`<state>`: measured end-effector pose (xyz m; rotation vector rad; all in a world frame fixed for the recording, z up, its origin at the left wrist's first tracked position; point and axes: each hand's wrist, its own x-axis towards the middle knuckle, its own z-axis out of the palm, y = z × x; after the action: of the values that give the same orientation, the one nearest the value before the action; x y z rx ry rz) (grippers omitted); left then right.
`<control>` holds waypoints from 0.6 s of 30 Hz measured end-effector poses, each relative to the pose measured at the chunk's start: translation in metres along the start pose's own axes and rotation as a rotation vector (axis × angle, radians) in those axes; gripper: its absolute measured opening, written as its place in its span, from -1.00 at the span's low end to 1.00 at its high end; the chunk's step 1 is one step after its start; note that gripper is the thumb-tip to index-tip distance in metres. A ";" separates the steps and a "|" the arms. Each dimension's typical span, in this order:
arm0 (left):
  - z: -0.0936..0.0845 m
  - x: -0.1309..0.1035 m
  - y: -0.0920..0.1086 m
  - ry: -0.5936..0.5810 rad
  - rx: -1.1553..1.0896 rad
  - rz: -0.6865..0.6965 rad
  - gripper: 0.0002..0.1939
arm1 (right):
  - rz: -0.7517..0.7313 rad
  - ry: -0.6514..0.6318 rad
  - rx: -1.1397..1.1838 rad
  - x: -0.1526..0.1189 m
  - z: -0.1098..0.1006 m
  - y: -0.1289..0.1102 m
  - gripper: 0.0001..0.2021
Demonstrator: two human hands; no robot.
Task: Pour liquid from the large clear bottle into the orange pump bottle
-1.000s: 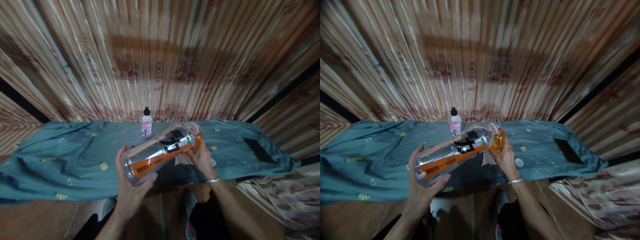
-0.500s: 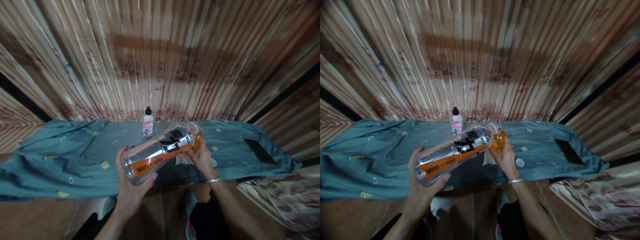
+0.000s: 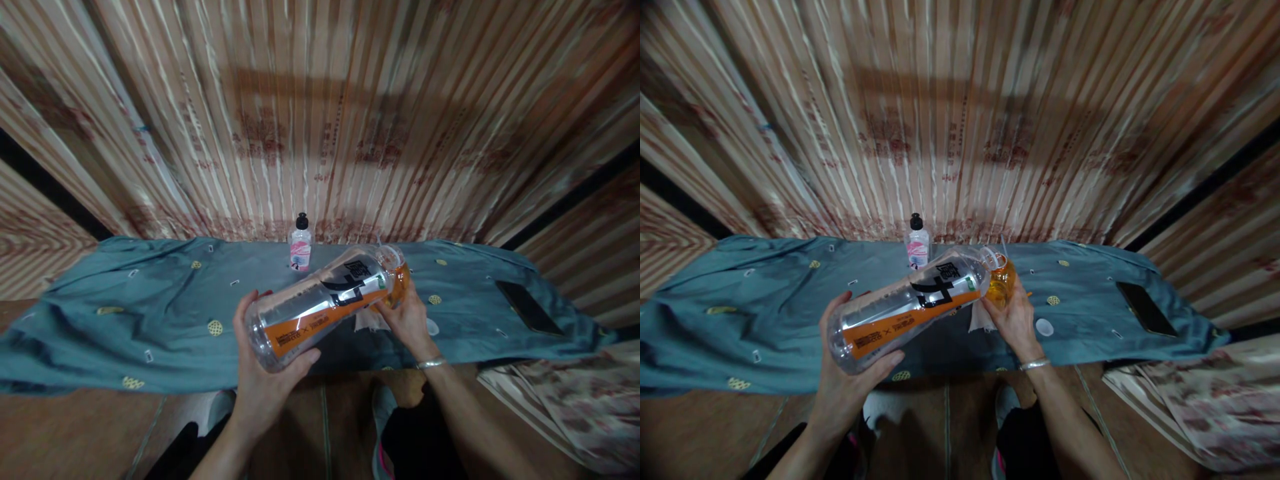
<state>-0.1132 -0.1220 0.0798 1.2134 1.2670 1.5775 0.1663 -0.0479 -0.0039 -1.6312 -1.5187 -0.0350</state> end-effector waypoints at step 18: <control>-0.001 0.000 -0.001 -0.043 0.043 0.022 -0.03 | 0.015 -0.002 0.001 -0.001 0.000 0.003 -0.15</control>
<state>-0.1143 -0.1221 0.0788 1.2852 1.2701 1.5391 0.1683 -0.0485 -0.0060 -1.6423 -1.5078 -0.0239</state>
